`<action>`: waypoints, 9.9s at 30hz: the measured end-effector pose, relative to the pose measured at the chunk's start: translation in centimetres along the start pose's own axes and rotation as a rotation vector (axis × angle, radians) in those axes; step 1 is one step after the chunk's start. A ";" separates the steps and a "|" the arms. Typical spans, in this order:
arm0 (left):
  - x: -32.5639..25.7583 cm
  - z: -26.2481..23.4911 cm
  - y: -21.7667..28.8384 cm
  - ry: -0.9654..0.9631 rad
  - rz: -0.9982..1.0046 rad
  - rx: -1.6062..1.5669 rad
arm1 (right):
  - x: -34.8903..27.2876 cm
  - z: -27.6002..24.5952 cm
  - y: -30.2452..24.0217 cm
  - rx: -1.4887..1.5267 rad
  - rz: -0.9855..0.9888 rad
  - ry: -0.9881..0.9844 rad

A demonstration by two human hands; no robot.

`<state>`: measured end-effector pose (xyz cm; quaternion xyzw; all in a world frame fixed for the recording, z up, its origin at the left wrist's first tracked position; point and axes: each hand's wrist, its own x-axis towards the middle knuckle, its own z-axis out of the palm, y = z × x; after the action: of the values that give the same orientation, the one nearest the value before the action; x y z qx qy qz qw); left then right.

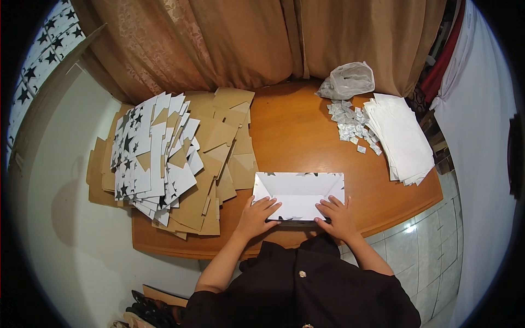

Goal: Fold cardboard shoe boxes and place them on a shelf.

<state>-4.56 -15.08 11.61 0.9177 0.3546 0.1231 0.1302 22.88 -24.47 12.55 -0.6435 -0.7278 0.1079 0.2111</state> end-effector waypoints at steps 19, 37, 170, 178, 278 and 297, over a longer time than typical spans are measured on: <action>-2.7 5.2 -2.4 0.092 -1.113 -0.949 | 0.7 1.1 -0.3 0.229 0.341 0.281; 5.9 -7.2 7.8 0.322 0.053 -0.691 | -0.5 6.1 4.0 1.270 0.384 0.094; 6.3 -2.0 2.0 0.634 0.056 -0.341 | 1.6 -7.1 24.1 -0.385 0.899 0.574; 7.7 -2.6 3.6 0.605 0.145 -0.363 | 1.8 -7.6 26.5 -0.279 0.757 0.535; 15.4 8.8 -4.7 -0.724 0.387 -0.022 | 11.7 4.6 19.7 -0.360 0.474 0.318; 12.3 1.5 -1.4 -0.897 -0.074 -0.770 | 6.6 -0.9 12.0 0.008 0.461 0.587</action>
<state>3.89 -5.96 11.37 0.7538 0.2267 -0.1618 0.5951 33.43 -16.34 9.31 -0.7934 -0.4716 -0.0339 0.3834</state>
